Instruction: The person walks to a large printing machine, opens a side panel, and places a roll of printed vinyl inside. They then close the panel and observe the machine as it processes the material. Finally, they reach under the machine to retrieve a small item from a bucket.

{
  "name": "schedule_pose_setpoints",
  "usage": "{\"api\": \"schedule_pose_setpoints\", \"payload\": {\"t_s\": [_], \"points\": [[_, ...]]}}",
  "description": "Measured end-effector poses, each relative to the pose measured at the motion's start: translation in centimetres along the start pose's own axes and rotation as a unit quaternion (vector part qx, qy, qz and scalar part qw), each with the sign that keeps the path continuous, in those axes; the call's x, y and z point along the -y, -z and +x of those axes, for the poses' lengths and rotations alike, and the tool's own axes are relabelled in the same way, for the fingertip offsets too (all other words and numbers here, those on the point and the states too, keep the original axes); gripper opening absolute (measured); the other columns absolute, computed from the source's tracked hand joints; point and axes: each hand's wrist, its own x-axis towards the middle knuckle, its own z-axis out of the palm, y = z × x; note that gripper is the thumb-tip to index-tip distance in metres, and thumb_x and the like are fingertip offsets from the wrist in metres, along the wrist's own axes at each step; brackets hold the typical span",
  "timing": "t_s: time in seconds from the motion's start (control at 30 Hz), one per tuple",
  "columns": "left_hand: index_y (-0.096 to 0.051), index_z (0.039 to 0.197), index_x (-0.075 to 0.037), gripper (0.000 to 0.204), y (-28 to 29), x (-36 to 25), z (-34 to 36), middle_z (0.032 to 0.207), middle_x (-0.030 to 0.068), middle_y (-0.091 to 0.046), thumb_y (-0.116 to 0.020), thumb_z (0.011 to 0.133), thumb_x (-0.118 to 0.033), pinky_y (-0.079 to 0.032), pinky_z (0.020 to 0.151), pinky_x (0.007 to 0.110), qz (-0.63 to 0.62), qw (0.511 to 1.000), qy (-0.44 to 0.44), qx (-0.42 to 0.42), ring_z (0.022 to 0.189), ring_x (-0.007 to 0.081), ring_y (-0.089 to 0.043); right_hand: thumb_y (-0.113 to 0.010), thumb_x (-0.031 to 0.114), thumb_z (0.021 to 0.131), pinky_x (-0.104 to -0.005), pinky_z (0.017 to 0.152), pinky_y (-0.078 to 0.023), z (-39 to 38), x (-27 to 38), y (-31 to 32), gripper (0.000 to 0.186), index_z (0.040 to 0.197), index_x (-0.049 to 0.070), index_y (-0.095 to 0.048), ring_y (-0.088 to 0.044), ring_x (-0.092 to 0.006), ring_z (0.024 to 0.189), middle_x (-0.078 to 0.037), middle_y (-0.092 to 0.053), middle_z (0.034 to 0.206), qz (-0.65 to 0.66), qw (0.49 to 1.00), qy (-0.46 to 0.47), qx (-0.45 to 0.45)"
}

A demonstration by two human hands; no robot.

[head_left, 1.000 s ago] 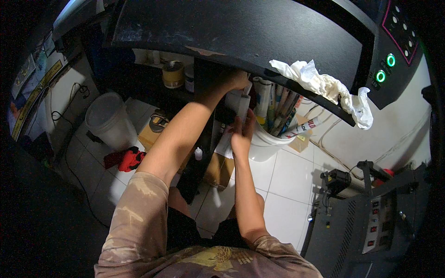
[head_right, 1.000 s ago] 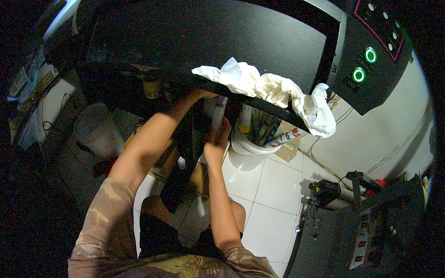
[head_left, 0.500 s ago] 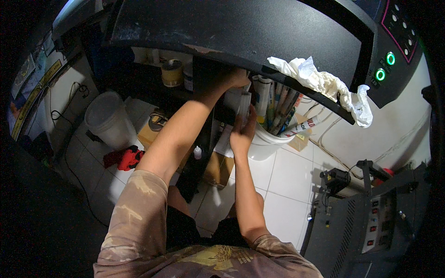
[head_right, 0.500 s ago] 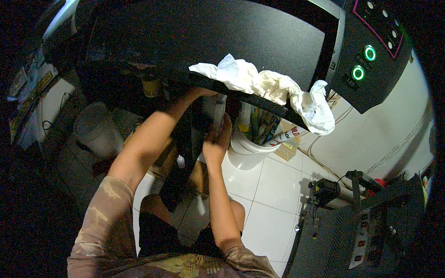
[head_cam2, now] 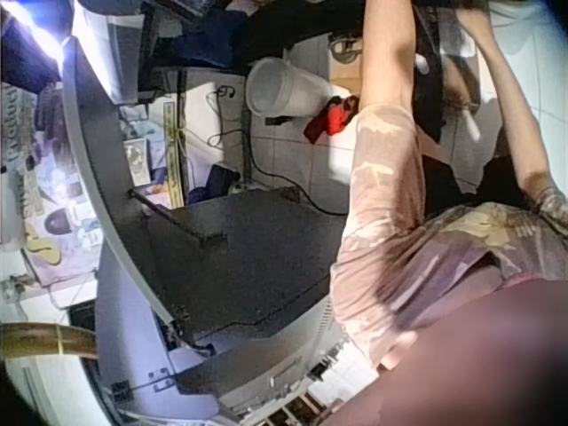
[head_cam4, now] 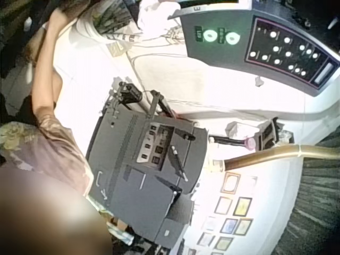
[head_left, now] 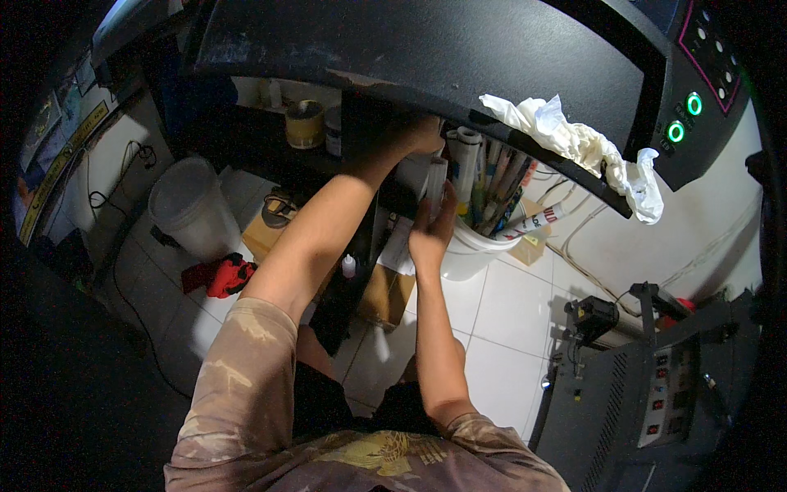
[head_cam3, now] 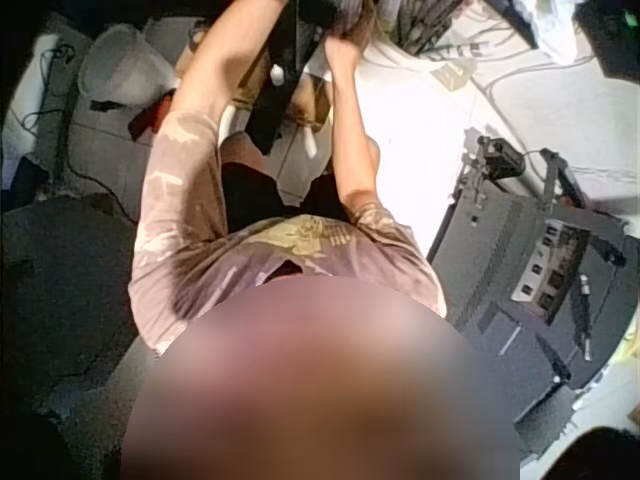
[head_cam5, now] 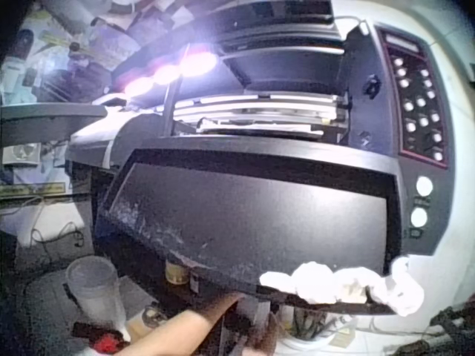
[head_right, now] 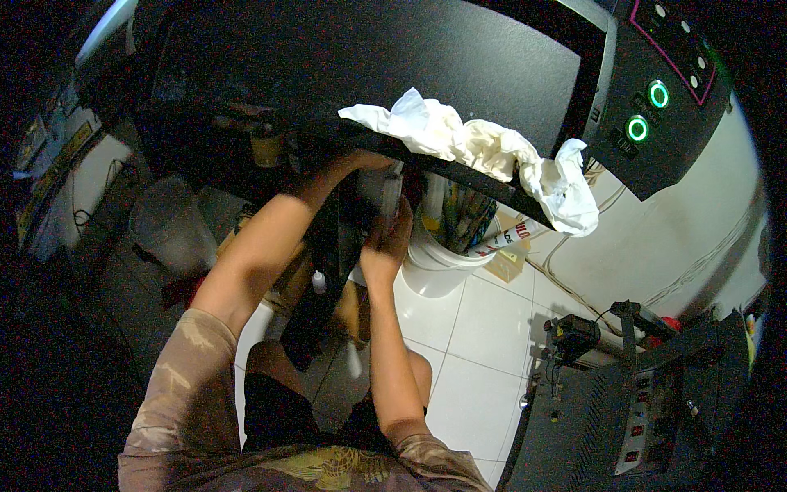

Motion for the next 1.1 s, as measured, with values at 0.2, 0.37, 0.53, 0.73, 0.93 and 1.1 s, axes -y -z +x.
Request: {"api": "schedule_pose_setpoints", "payload": {"t_s": [0.2, 0.37, 0.53, 0.73, 0.93, 1.1], "points": [[-0.059, 0.131, 0.005, 0.060, -3.7, 2.0, 2.2, 0.138, 0.0259, -0.056, -0.072, 0.083, -0.029, -0.041, 0.112, 0.044, 0.003, 0.998, -0.055, -0.033, 0.131, 0.0377, -0.053, -0.054, 0.008, 0.099, -0.0395, 0.104, -0.041, 0.1, -0.3, 0.2, 0.048, 0.144, 0.003, -0.041, -0.055, -0.0364, 0.125, -0.027, -0.056, 0.135, 0.020, 1.000, -0.010, 0.001], [-0.064, 0.119, 0.008, 0.053, -4.4, 2.5, 1.5, 0.122, 0.0271, -0.065, -0.070, 0.086, -0.033, -0.049, 0.100, 0.045, -0.129, 0.988, 0.068, 0.049, 0.115, 0.0387, -0.064, -0.053, 0.009, 0.101, -0.0333, 0.090, -0.047, 0.1, -1.7, -0.2, 0.045, 0.144, 0.003, -0.042, -0.062, -0.0273, 0.103, -0.019, -0.059, 0.127, 0.032, 0.999, -0.019, 0.001], [-0.070, 0.102, 0.005, 0.045, -5.3, 4.0, 1.5, 0.100, 0.0246, -0.072, -0.074, 0.084, -0.036, -0.054, 0.087, 0.044, -0.235, 0.970, 0.016, 0.059, 0.092, 0.0355, -0.070, -0.052, 0.011, 0.103, -0.0241, 0.066, -0.045, 0.1, -2.0, -0.7, 0.041, 0.143, 0.005, -0.044, -0.056, -0.0134, 0.077, -0.009, -0.061, 0.107, 0.148, 0.983, -0.105, 0.019], [-0.073, 0.088, 0.002, 0.038, -6.9, 4.8, 2.1, 0.087, 0.0219, -0.073, -0.075, 0.084, -0.035, -0.055, 0.077, 0.044, -0.255, 0.967, 0.022, 0.008, 0.080, 0.0308, -0.070, -0.057, 0.015, 0.102, -0.0251, 0.050, -0.044, 0.9, 0.7, 0.8, 0.039, 0.139, 0.007, -0.048, -0.056, -0.0123, 0.067, -0.006, -0.063, 0.092, 0.491, 0.809, -0.319, 0.054], [-0.072, 0.074, 0.001, 0.035, -5.9, 3.9, 2.0, 0.071, 0.0175, -0.070, -0.075, 0.082, -0.033, -0.052, 0.066, 0.042, -0.251, 0.968, 0.022, -0.001, 0.064, 0.0234, -0.065, -0.057, 0.015, 0.102, -0.0251, 0.049, -0.043, 2.2, 1.1, 2.2, 0.038, 0.138, 0.007, -0.049, -0.055, -0.0106, 0.066, -0.005, -0.061, 0.087, 0.565, 0.725, -0.389, 0.067], [-0.071, 0.071, 0.000, 0.035, -4.6, 3.6, 1.3, 0.066, 0.0146, -0.067, -0.075, 0.083, -0.032, -0.051, 0.062, 0.040, -0.221, 0.974, 0.044, 0.035, 0.060, 0.0212, -0.062, -0.053, 0.014, 0.103, -0.0303, 0.072, -0.042, 1.3, 0.2, 0.1, 0.038, 0.138, 0.001, -0.046, -0.053, -0.0169, 0.087, -0.010, -0.058, 0.103, 0.163, 0.979, -0.113, 0.035]]}}
